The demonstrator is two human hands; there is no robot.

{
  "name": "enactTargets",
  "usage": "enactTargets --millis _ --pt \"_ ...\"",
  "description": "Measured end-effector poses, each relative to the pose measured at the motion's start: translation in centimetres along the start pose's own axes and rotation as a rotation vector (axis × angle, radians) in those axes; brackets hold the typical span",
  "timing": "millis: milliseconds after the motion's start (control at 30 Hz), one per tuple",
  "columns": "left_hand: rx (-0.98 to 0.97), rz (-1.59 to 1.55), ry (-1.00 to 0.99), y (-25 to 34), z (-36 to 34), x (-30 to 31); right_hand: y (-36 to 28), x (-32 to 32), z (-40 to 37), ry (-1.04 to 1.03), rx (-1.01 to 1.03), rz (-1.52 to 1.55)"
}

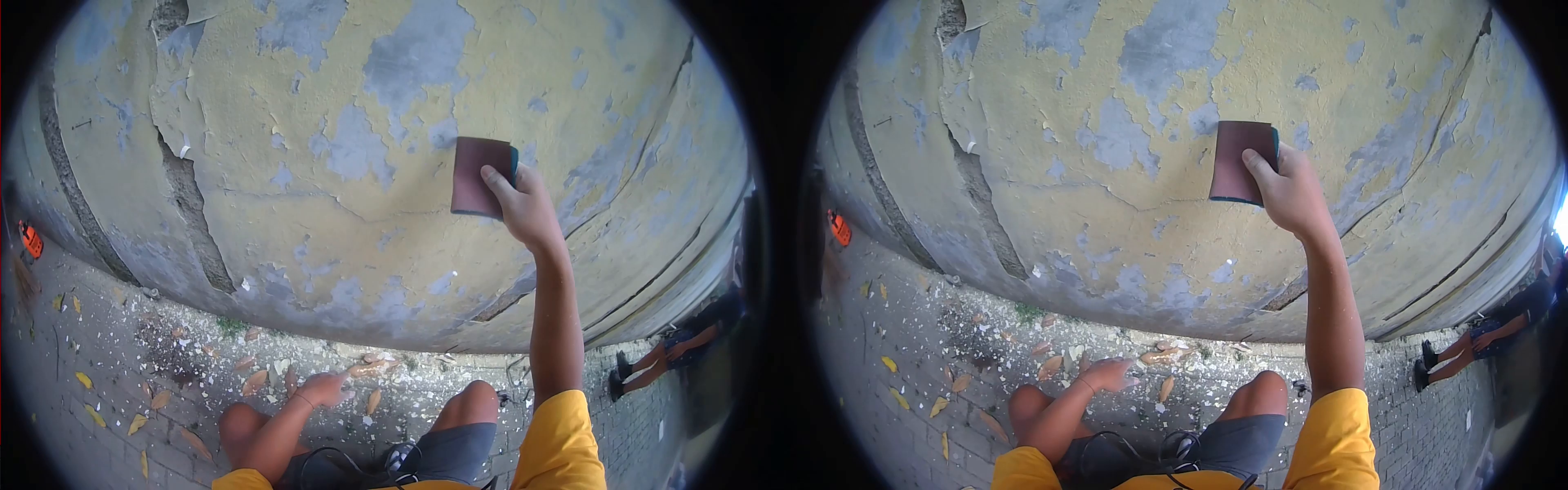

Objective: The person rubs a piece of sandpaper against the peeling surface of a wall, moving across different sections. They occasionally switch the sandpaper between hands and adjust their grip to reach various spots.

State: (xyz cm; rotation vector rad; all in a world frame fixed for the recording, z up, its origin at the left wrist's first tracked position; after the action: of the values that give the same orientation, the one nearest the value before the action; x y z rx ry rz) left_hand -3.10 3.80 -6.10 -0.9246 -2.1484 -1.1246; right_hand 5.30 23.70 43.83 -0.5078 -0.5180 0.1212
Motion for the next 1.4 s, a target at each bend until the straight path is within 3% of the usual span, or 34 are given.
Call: enactTargets --millis 67,100,167,200,300,333,367,433,467,500,567,633,700,767,833,900,1000,1033,1133,1233,1333,1400 --pt "0.004 0.001 0.003 -0.5 0.4 -0.5 1.2 -1.4 -0.6 -0.206 -0.008 -0.15" --pt "0.005 -0.003 0.009 -0.4 0.6 -0.5 1.0 -1.2 -0.5 -0.208 -0.009 -0.155" --pt "-0.001 0.0 0.026 -0.3 0.7 -0.6 0.3 0.2 -0.1 -0.004 -0.037 -0.017" --pt "-0.002 0.011 0.041 -0.3 0.4 -0.3 0.8 -0.5 -0.3 -0.131 -0.125 -0.008" --pt "-0.007 0.013 0.021 0.1 0.0 0.1 0.1 -1.0 -0.8 -0.189 -0.18 -0.084" --pt "-0.01 0.01 0.02 0.2 0.1 -0.1 0.6 -0.4 -0.4 -0.044 -0.139 0.049" --pt "-0.002 0.011 0.007 0.0 0.3 -0.3 0.5 -0.2 -0.2 -0.047 -0.138 0.047" --pt "0.012 0.017 -0.005 -0.3 0.3 -0.5 1.2 -0.4 -0.4 -0.181 -0.248 -0.019" --pt "-0.007 0.01 0.03 -0.1 0.2 -0.3 1.7 -1.3 -0.6 -0.346 -0.246 -0.063" --pt "-0.029 0.004 0.063 0.1 0.1 -0.1 1.3 -1.6 -0.7 -0.343 -0.249 -0.065" --pt "-0.019 0.007 0.043 0.3 0.1 0.0 -0.8 -0.1 -0.1 0.051 -0.21 0.167" --pt "0.003 0.008 0.026 0.2 0.1 -0.1 -0.8 0.3 0.4 0.069 -0.215 0.159" --pt "-0.023 0.017 0.031 0.6 0.0 0.0 -0.1 -2.7 0.0 -0.36 -0.25 0.027" --pt "-0.015 0.024 0.016 0.8 -0.2 0.1 -1.1 -3.3 0.1 -0.466 -0.268 -0.083" --pt "-0.003 0.024 0.002 1.1 -0.6 0.3 -2.3 0.1 2.1 0.134 -0.178 0.169" --pt "-0.017 -0.002 0.029 1.6 -1.2 1.0 -2.5 1.2 3.0 0.148 -0.142 0.221" --pt "-0.008 0.012 0.033 1.5 -1.1 0.7 -3.2 -1.7 2.9 -0.534 -0.115 -0.432" --pt "-0.01 0.006 0.034 1.5 -1.1 0.7 -3.2 -2.0 3.1 -0.538 -0.112 -0.434" --pt "-0.008 -0.042 -0.008 1.7 -1.3 0.5 -5.2 -1.2 5.4 -0.289 0.1 -0.32" --pt "0.006 -0.028 -0.019 1.7 -1.6 0.7 -6.5 -1.8 5.2 -0.57 0.009 -0.586" --pt "0.025 0.003 -0.054 1.6 -1.0 0.3 -6.2 -2.8 5.5 -0.518 0.192 -0.689" --pt "-0.013 0.026 0.032 1.5 -0.7 0.2 -7.6 -1.9 6.3 -0.44 0.159 -0.632"
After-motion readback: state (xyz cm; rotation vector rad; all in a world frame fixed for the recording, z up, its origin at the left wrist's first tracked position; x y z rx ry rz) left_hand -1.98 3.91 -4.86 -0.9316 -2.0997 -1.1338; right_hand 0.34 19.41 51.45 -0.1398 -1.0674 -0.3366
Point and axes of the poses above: each hand's wrist, its own z-axis towards the middle knuckle, its own x-axis out of the back of the hand, y = z × x, the point moved 8 cm from there along z, towards the middle knuckle, and after that the axes turned 13 degrees about x, right-handed, at the moved point
